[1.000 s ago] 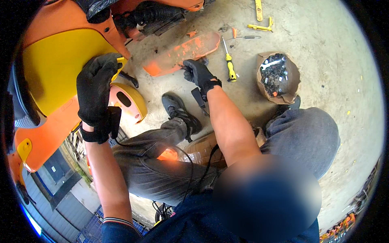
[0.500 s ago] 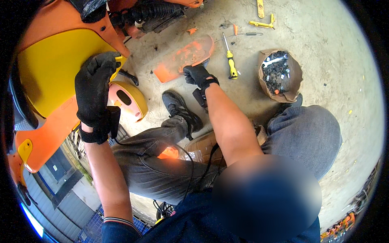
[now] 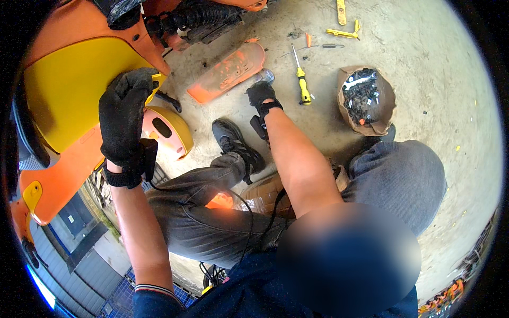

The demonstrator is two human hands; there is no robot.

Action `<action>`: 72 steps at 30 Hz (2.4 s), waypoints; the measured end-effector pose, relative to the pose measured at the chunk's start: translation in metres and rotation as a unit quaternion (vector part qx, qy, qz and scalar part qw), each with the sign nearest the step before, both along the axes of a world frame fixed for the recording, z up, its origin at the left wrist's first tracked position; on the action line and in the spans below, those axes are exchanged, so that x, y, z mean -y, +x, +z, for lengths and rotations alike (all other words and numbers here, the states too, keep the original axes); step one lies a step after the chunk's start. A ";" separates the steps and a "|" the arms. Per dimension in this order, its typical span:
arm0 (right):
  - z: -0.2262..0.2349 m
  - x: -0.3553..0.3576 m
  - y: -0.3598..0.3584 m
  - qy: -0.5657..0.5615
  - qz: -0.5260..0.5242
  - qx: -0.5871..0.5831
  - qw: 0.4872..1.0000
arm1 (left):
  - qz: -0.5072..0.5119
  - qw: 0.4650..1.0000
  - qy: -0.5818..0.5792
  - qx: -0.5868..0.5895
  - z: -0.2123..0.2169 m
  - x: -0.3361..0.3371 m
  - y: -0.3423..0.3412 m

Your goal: The person puts on gloves and sits on the floor to work on a yellow and orange scooter. They use a screwdriver to remove a panel and then handle small orange plastic components, appearing to assemble or adjust parts of the scooter.

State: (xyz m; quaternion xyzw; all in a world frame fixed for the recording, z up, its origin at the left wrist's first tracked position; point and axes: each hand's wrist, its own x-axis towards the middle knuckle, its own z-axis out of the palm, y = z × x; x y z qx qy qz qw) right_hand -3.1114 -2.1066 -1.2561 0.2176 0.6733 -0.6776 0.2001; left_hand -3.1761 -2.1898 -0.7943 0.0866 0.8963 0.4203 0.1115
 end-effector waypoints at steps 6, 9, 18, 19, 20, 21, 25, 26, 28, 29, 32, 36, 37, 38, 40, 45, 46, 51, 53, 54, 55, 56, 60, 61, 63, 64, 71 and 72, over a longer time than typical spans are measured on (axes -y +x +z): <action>-0.022 0.024 0.020 -0.023 -0.065 -0.135 0.988 | -0.007 1.000 -0.005 -0.006 0.000 0.000 0.000; -0.013 0.034 0.020 0.087 0.036 -0.041 0.995 | 0.000 1.000 0.001 0.007 0.000 0.001 0.000; 0.120 -0.001 0.043 0.312 -0.075 0.109 0.941 | -0.050 0.998 -0.037 -0.003 0.005 0.003 -0.002; 0.126 -0.010 0.048 0.329 -0.096 0.115 0.932 | -0.059 0.996 -0.062 -0.012 0.006 0.005 -0.002; 0.130 -0.015 0.055 0.344 -0.114 0.127 0.923 | -0.050 0.997 -0.060 0.008 0.007 0.007 -0.003; 0.130 -0.020 0.059 0.352 -0.080 0.157 0.919 | -0.076 0.990 -0.111 -0.031 0.008 0.009 -0.003; 0.121 -0.018 0.075 0.384 0.027 0.121 0.915 | -0.134 0.985 -0.083 -0.074 0.006 0.015 -0.006; 0.118 -0.013 0.075 0.381 0.028 0.124 0.916 | -0.127 0.986 -0.076 -0.072 0.005 0.016 -0.005; 0.114 -0.004 0.075 0.365 0.028 0.135 0.921 | -0.131 0.981 -0.104 -0.095 0.004 0.017 -0.006; 0.112 0.000 0.074 0.383 0.017 0.137 0.914 | -0.132 0.979 -0.116 -0.104 0.004 0.016 -0.006; 0.108 0.005 0.071 0.392 0.001 0.142 0.909 | -0.116 0.980 -0.129 -0.095 0.004 0.015 -0.006; 0.108 0.005 0.068 0.417 0.019 0.138 0.898 | -0.095 0.986 -0.112 -0.073 0.004 0.012 -0.005; 0.109 0.005 0.067 0.420 0.020 0.146 0.896 | -0.095 0.987 -0.110 -0.073 0.004 0.011 -0.005; 0.110 0.005 0.065 0.423 0.021 0.154 0.893 | -0.108 0.983 -0.119 -0.089 0.004 0.010 -0.005; 0.113 0.004 0.062 0.397 -0.013 0.171 0.901 | -0.129 0.975 -0.137 -0.115 0.004 0.010 -0.004; 0.112 -0.011 0.063 0.326 0.028 0.190 0.926 | -0.199 0.941 -0.198 -0.189 0.004 0.013 -0.005; 0.111 -0.017 0.064 0.279 0.032 0.206 0.937 | -0.188 0.955 -0.163 -0.164 0.005 0.014 -0.005; 0.110 -0.047 0.082 0.269 -0.025 0.218 0.938 | -0.136 0.984 -0.064 -0.101 0.009 0.010 -0.002; 0.111 -0.055 0.093 0.292 -0.041 0.222 0.930 | -0.134 0.981 -0.074 -0.117 0.011 0.008 -0.002; 0.112 -0.058 0.098 0.289 -0.057 0.213 0.931 | -0.137 0.978 -0.095 -0.126 0.013 0.007 -0.001; 0.113 -0.059 0.101 0.290 -0.076 0.204 0.932 | -0.136 0.979 -0.062 -0.137 0.015 0.006 0.000; 0.115 -0.060 0.102 0.288 -0.101 0.172 0.936 | -0.128 0.981 -0.033 -0.140 0.016 0.005 0.001; 0.126 -0.064 0.084 0.318 -0.155 0.032 0.935 | -0.087 0.974 0.050 -0.201 0.022 -0.001 0.005; 0.129 -0.067 0.076 0.281 -0.158 0.006 0.946 | -0.021 0.976 0.142 -0.165 0.023 -0.003 0.007; 0.137 -0.069 0.054 0.253 -0.155 -0.022 0.955 | -0.017 0.964 0.117 -0.237 0.026 -0.007 0.011; 0.140 -0.070 0.042 0.262 -0.156 -0.043 0.951 | -0.014 0.957 0.105 -0.270 0.028 -0.009 0.012; 0.145 -0.078 0.003 0.237 -0.116 -0.060 0.963 | -0.004 0.958 0.081 -0.275 0.029 -0.016 0.013; 0.145 -0.078 0.002 0.247 -0.102 -0.053 0.962 | -0.007 0.958 0.092 -0.271 0.028 -0.015 0.011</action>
